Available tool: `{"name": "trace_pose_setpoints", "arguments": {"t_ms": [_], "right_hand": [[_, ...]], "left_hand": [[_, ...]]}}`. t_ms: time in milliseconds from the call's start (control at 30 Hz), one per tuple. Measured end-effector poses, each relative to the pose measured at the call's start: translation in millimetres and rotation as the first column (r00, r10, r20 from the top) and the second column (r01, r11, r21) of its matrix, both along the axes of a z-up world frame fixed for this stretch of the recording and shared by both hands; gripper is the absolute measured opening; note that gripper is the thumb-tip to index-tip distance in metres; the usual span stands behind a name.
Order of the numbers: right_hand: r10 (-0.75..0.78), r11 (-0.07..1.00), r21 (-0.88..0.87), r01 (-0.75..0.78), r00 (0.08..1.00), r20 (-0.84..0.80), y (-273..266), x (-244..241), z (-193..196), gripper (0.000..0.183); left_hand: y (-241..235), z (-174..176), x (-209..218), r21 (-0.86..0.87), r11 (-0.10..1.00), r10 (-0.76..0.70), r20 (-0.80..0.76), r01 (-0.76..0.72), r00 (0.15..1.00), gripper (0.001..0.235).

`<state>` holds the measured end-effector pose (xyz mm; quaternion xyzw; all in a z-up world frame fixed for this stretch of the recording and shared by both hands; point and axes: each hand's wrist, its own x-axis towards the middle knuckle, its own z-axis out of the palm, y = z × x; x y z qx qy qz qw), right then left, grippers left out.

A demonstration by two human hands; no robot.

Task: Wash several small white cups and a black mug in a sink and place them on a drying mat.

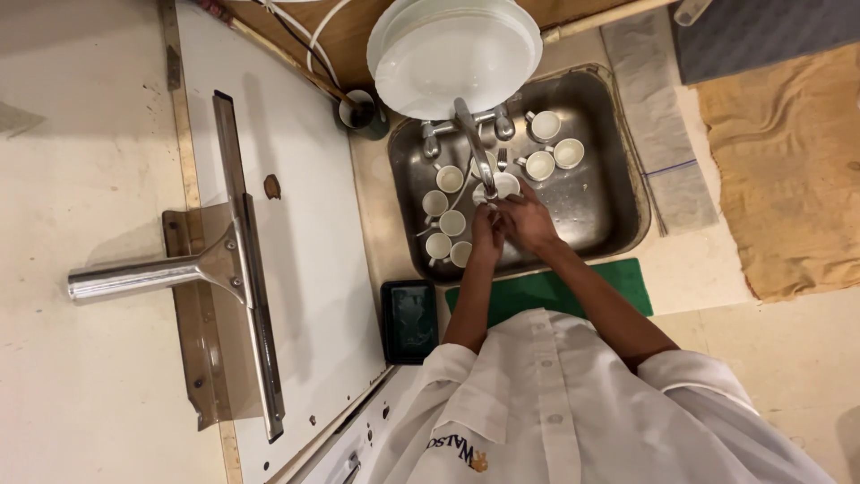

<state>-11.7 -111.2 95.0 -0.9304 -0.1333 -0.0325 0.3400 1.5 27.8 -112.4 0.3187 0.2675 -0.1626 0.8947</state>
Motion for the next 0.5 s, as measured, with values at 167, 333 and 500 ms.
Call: {"name": "trace_pose_setpoints", "arguments": {"t_ms": [167,333,500], "right_hand": [[0.057,0.994,-0.102,-0.05,0.996,0.072,2.3,-3.0,24.2,0.046],[0.064,0.995,-0.078,-0.057,0.994,0.091,2.2,-4.4,18.6,0.049],[0.03,0.997,-0.072,-0.024,0.995,0.091,0.8,-1.8,14.6,0.037]], "left_hand": [[-3.7,19.0,-1.3,0.004,1.0,0.03,-0.068,-0.03,0.997,0.019],[-2.2,22.4,-5.0,0.007,0.998,0.067,-0.136,-0.067,0.988,0.022],[4.7,-16.1,1.8,-0.002,1.0,-0.004,-0.132,0.004,0.991,0.021]]}}
